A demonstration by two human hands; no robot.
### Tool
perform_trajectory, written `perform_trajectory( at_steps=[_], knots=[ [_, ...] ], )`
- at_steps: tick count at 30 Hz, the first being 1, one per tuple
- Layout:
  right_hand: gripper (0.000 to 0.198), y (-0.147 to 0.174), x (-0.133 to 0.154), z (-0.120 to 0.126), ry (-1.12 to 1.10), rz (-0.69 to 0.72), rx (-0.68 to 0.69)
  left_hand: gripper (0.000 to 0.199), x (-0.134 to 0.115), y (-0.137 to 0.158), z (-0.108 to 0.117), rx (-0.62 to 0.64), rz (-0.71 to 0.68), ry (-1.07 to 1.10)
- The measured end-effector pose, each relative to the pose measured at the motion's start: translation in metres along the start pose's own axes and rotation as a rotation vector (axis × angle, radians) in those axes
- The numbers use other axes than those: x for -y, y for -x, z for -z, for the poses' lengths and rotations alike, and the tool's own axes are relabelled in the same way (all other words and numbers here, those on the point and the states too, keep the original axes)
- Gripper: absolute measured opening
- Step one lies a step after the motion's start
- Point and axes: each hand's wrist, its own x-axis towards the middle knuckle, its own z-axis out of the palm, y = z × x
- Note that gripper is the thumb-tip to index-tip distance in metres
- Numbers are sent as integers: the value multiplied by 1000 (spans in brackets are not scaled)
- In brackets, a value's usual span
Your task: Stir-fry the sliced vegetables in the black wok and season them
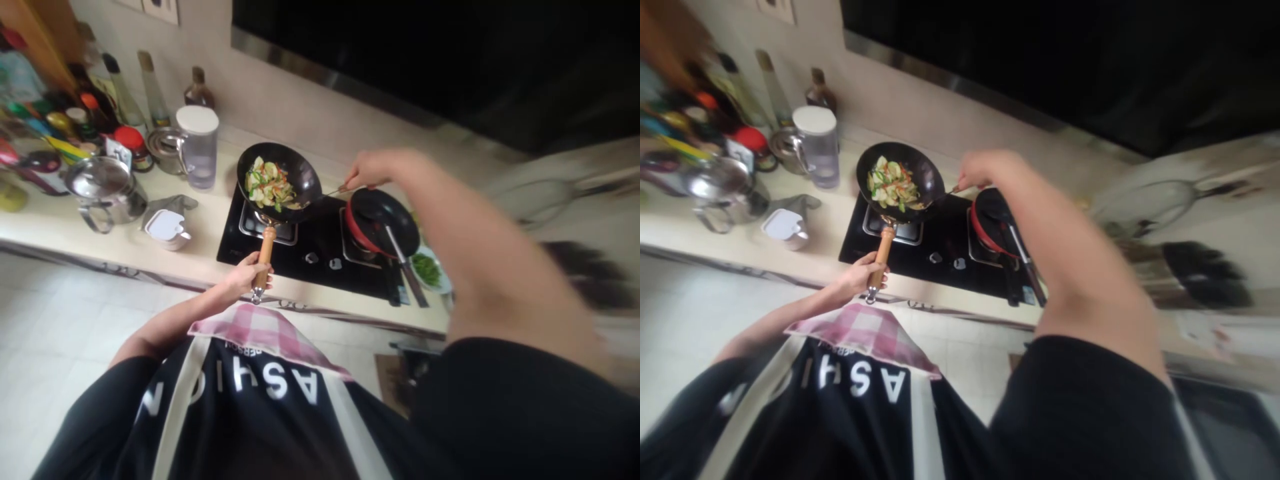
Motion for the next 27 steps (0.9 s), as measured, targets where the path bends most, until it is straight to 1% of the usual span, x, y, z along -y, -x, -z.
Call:
perform_trajectory(
  at_steps=[1,2,3,4,6,8,10,12,14,16,19,20,22,25,27],
  knots=[
    [32,7,9,-11,41,-14,8,34,-1,-1,-3,-24,-12,-22],
    [35,15,14,-23,66,-22,-28,33,-1,-1,-4,-43,-25,-52],
    [37,22,16,-35,86,-13,-98,33,-2,-2,-5,-54,-37,-84],
    [39,28,14,-46,107,1,-154,34,-2,-2,-5,-60,-49,-114],
    [43,38,-2,-59,148,41,-213,36,-2,-2,-4,-59,-68,-164],
    [44,40,-25,-62,176,47,-237,37,-4,-2,-1,-57,-67,-190],
    [44,33,-46,-58,193,2,-234,35,-7,-1,2,-58,-52,-210],
    [43,19,-54,-53,198,-37,-220,34,-12,2,3,-61,-39,-233],
    [43,3,-45,-53,186,-30,-213,32,-16,4,4,-66,-33,-247],
    [44,-8,-24,-58,173,15,-229,30,-18,5,4,-70,-29,-255],
    [47,-3,2,-65,188,110,-286,28,-18,6,3,-70,-26,-258],
    [47,4,5,-64,198,130,-302,28,-18,6,3,-68,-28,-255],
    [47,21,-1,-53,201,120,-296,28,-16,5,3,-66,-31,-253],
    [43,43,-20,-19,177,30,-193,28,-15,4,3,-68,-34,-255],
    [38,49,-26,5,168,2,-80,29,-14,3,3,-69,-36,-247]
  ],
)
